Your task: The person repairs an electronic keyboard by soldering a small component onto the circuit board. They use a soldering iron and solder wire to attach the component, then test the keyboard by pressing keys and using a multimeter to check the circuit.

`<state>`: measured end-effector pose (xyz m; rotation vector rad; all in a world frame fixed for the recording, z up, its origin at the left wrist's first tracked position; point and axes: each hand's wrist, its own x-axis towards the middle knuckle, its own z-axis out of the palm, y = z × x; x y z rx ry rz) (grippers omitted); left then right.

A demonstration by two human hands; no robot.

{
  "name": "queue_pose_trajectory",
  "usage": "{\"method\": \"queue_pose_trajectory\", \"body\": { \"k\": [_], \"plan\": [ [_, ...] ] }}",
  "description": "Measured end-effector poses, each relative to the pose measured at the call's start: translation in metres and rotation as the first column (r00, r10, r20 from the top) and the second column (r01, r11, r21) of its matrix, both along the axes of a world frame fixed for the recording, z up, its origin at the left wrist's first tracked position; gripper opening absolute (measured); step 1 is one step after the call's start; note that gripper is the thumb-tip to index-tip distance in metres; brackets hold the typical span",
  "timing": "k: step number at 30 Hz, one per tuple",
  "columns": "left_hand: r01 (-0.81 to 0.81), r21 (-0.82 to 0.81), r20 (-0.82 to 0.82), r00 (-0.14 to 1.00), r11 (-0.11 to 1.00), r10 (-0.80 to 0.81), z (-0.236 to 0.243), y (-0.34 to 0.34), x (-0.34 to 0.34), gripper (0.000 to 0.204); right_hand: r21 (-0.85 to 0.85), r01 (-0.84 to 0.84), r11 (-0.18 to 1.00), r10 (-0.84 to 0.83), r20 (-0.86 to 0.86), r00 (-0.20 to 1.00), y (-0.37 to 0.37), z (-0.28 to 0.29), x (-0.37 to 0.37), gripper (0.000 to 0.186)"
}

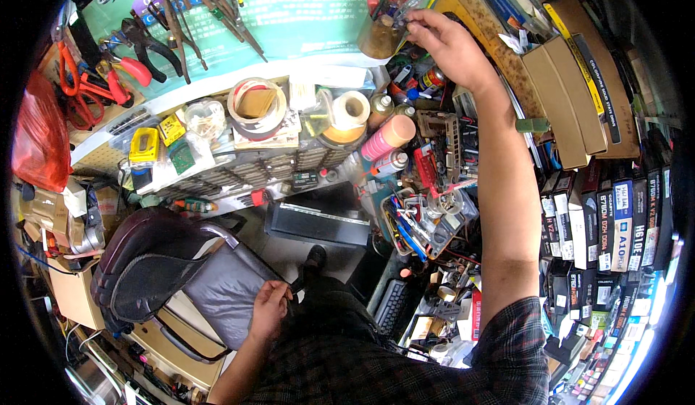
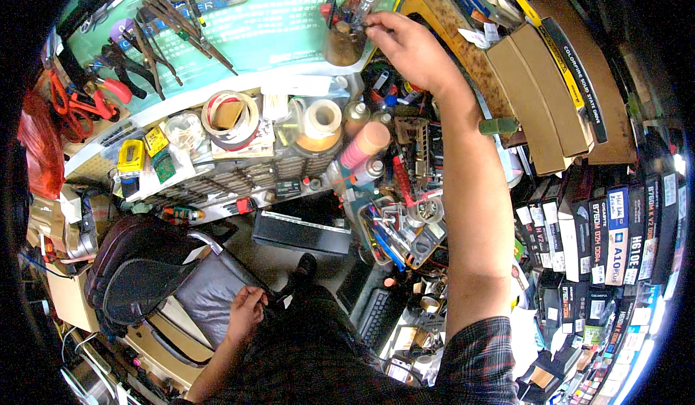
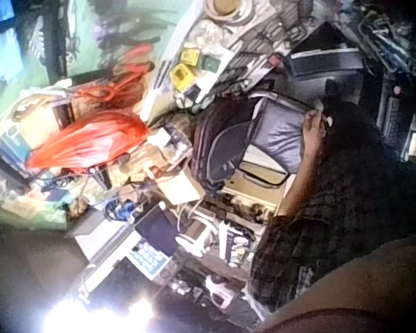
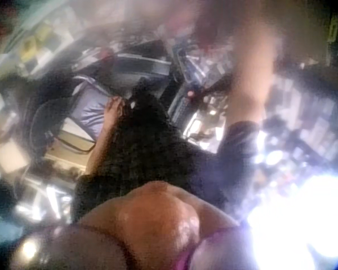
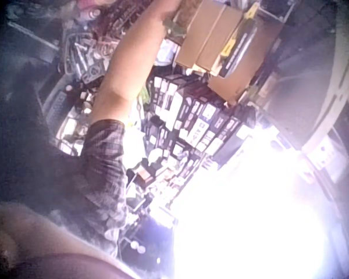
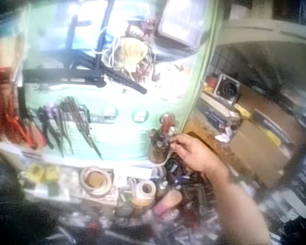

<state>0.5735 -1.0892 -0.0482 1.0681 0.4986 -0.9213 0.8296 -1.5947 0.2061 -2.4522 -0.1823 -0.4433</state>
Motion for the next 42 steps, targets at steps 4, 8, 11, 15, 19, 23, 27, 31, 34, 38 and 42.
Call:
{"method": "queue_pose_trajectory", "body": {
  "k": [4, 8, 11, 15, 19, 23, 27, 31, 34, 38, 42],
  "plan": [
    [0.012, 0.015, 0.018, 1.000, 1.000, -0.012, -0.004, 0.000, 0.000, 0.011, -0.018, 0.038, 0.999, -0.037, 0.034, 0.999, 0.011, 0.006, -0.002, 0.030],
    [0.039, 0.027, 0.023, 0.999, 0.999, -0.039, -0.012, -0.002, 0.001, 0.011, 0.034, 0.173, 0.984, -0.176, 0.266, 0.948, 0.012, 0.003, -0.005, 0.029],
    [0.041, 0.035, 0.026, 0.999, 0.999, -0.042, -0.015, -0.001, 0.001, 0.012, 0.095, 0.350, 0.932, -0.350, 0.491, 0.798, 0.051, -0.007, -0.028, 0.025],
    [0.038, 0.056, 0.033, 0.999, 0.998, -0.040, 0.003, -0.005, 0.007, 0.015, 0.589, 0.262, 0.764, -0.560, 0.404, 0.723, 0.131, -0.018, -0.081, 0.028],
    [0.076, 0.044, 0.073, 0.994, 0.996, -0.079, 0.003, -0.011, 0.018, 0.013, 0.955, -0.156, 0.253, -0.417, 0.253, 0.873, 0.160, -0.035, -0.121, 0.031],
    [0.080, 0.010, 0.066, 0.995, 0.997, -0.081, 0.018, -0.022, 0.032, 0.011, 0.966, -0.192, 0.171, -0.359, 0.243, 0.901, 0.171, -0.042, -0.137, 0.032],
    [0.068, -0.033, 0.078, 0.995, 0.997, -0.066, 0.016, -0.024, 0.036, 0.012, 0.965, -0.204, 0.162, -0.364, 0.251, 0.897, 0.176, -0.041, -0.140, 0.031],
    [0.073, -0.019, 0.092, 0.993, 0.997, -0.071, 0.013, -0.023, 0.034, 0.012, 0.966, -0.199, 0.167, -0.360, 0.248, 0.899, 0.180, -0.039, -0.142, 0.031],
    [0.082, -0.003, 0.089, 0.993, 0.997, -0.081, 0.012, -0.021, 0.032, 0.012, 0.966, -0.199, 0.164, -0.354, 0.246, 0.902, 0.181, -0.041, -0.142, 0.031],
    [0.093, 0.013, 0.087, 0.992, 0.996, -0.094, 0.013, -0.021, 0.030, 0.012, 0.970, -0.183, 0.158, -0.355, 0.229, 0.906, 0.180, -0.041, -0.145, 0.032],
    [0.083, 0.014, 0.094, 0.992, 0.996, -0.084, 0.011, -0.023, 0.026, 0.013, 0.976, -0.176, 0.132, -0.360, 0.212, 0.908, 0.181, -0.042, -0.146, 0.033]
  ]
}}
